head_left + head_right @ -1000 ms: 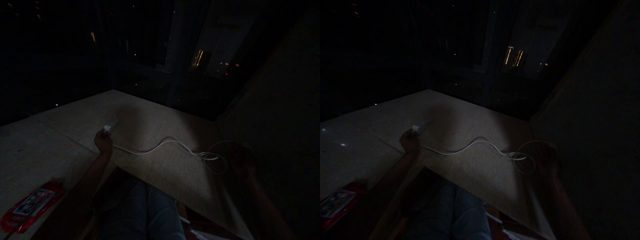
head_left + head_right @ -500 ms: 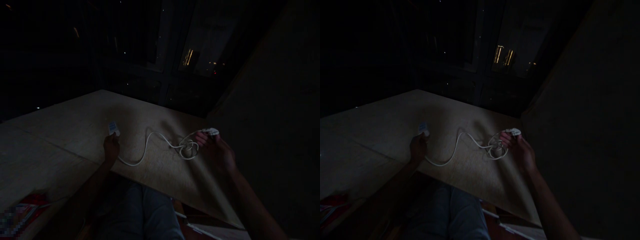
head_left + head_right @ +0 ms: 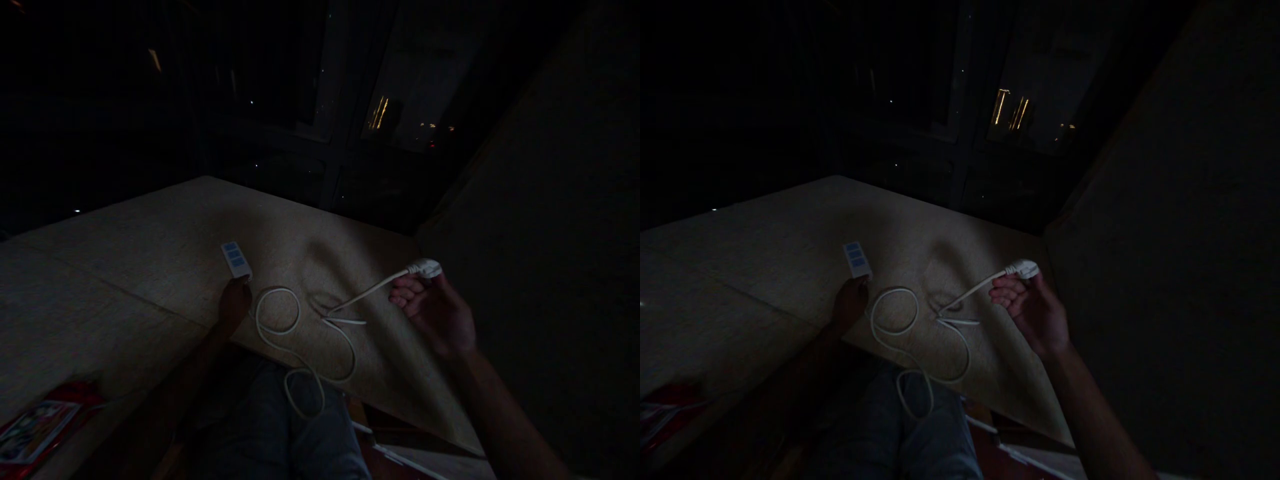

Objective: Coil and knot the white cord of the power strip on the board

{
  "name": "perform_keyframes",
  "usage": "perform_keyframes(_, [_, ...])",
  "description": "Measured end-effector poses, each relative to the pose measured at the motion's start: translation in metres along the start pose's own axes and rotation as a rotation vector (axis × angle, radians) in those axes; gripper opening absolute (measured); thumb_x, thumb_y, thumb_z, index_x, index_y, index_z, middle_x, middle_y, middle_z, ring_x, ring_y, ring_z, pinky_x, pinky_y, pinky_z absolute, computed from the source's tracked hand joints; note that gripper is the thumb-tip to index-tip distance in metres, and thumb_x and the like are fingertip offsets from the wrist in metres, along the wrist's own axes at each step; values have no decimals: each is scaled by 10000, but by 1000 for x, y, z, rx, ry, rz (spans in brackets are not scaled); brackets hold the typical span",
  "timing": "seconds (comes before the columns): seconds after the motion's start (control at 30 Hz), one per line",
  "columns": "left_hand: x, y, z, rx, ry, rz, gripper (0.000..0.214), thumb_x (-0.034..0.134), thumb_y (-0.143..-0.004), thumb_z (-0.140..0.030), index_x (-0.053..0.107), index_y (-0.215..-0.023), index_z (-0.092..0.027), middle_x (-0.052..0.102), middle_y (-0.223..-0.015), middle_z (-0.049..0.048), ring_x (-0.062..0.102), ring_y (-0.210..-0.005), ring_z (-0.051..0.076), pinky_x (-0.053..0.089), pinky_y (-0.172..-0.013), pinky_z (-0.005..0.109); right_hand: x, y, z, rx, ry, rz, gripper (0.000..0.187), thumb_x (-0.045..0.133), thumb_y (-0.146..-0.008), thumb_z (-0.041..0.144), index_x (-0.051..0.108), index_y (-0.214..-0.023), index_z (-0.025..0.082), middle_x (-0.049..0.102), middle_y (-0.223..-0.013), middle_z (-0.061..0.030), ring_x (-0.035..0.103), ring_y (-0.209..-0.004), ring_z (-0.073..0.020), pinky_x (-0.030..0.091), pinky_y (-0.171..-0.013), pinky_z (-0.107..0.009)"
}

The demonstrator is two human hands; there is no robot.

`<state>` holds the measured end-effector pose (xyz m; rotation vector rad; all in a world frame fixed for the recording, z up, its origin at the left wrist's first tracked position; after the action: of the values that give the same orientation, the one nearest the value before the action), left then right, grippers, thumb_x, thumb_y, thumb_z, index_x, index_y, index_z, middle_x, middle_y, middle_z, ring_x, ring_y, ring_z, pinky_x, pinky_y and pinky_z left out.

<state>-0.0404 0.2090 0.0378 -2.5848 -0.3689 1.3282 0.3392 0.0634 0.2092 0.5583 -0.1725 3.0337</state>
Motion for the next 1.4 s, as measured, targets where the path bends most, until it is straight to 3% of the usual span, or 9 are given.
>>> perform_keyframes(0.2, [-12,20,-34,95,-261,87,497,507,-861,-281,562,-1299,-53,624,-1223,246,584,-1147,362,480,-946,482,-13,-5,-4,-40,-107,-87,312,506,-931,500,703,-1047,288,696,-1231,-22,661,-1113,-192,589,-864,-342])
perform_keyframes(0.3, [-14,45,-71,285,-174,107,504,509,-884,-334,543,-1330,-102,560,-1351,218,465,-1311,353,418,-1044,501,-8,-7,-3,-74,-72,-70,284,518,-930,499,683,-1088,331,626,-1346,10,582,-1245,-193,573,-915,-357])
perform_keyframes(0.47, [12,122,-133,744,118,542,562,471,-938,-401,432,-1460,-197,470,-1491,120,338,-1429,271,299,-1162,452,2,-5,-4,-117,-59,-30,273,665,-856,391,654,-1127,366,577,-1399,46,552,-1277,-199,568,-914,-338])
perform_keyframes(0.7, [39,176,-144,864,187,820,867,663,-743,-643,446,-1469,-221,434,-1511,159,338,-1414,368,251,-1171,493,-8,-5,8,-177,-23,-80,315,698,-827,285,647,-1126,368,593,-1362,51,650,-1054,-147,576,-769,-270])
perform_keyframes(0.87, [39,173,-142,944,179,778,445,628,-848,-461,676,-1229,-236,516,-1448,134,418,-1357,339,335,-1103,494,-35,-22,36,-314,73,-171,287,680,-817,252,670,-1082,362,630,-1291,52,645,-856,-106,540,-651,-222])
perform_keyframes(1.0, [36,164,-148,841,210,747,227,562,-895,-341,752,-873,-218,722,-1057,92,616,-1052,254,434,-953,384,-62,-42,48,-340,58,-212,288,663,-807,238,675,-1080,329,630,-1281,37,628,-792,-88,503,-589,-193])
perform_keyframes(1.13, [43,139,-142,469,335,726,234,554,-871,-355,732,-823,-211,715,-787,46,639,-762,190,448,-707,291,-77,-53,59,-396,97,-249,244,670,-813,240,675,-1045,318,658,-1201,36,618,-746,-77,492,-582,-185])
perform_keyframes(1.27, [63,108,-136,124,598,684,296,636,-774,-463,692,-728,-176,653,-626,30,603,-606,176,406,-572,271,-70,-50,62,-417,129,-261,255,721,-773,244,689,-1018,305,697,-1072,33,610,-673,-77,504,-565,-189])
perform_keyframes(1.4, [95,88,-140,-71,745,703,394,766,-606,-533,621,-621,-167,587,-534,0,573,-498,155,342,-481,247,-51,-36,33,-274,210,-180,345,779,-730,247,707,-1063,302,725,-913,30,639,-662,-98,521,-584,-210])
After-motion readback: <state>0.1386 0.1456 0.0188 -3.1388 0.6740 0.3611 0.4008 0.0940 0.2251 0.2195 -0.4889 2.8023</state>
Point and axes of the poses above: each hand's wrist, its own y-axis away from the middle knuckle, its own x-axis out of the palm, z = x × y, the point moved 8 cm from there along -y, towards the middle knuckle
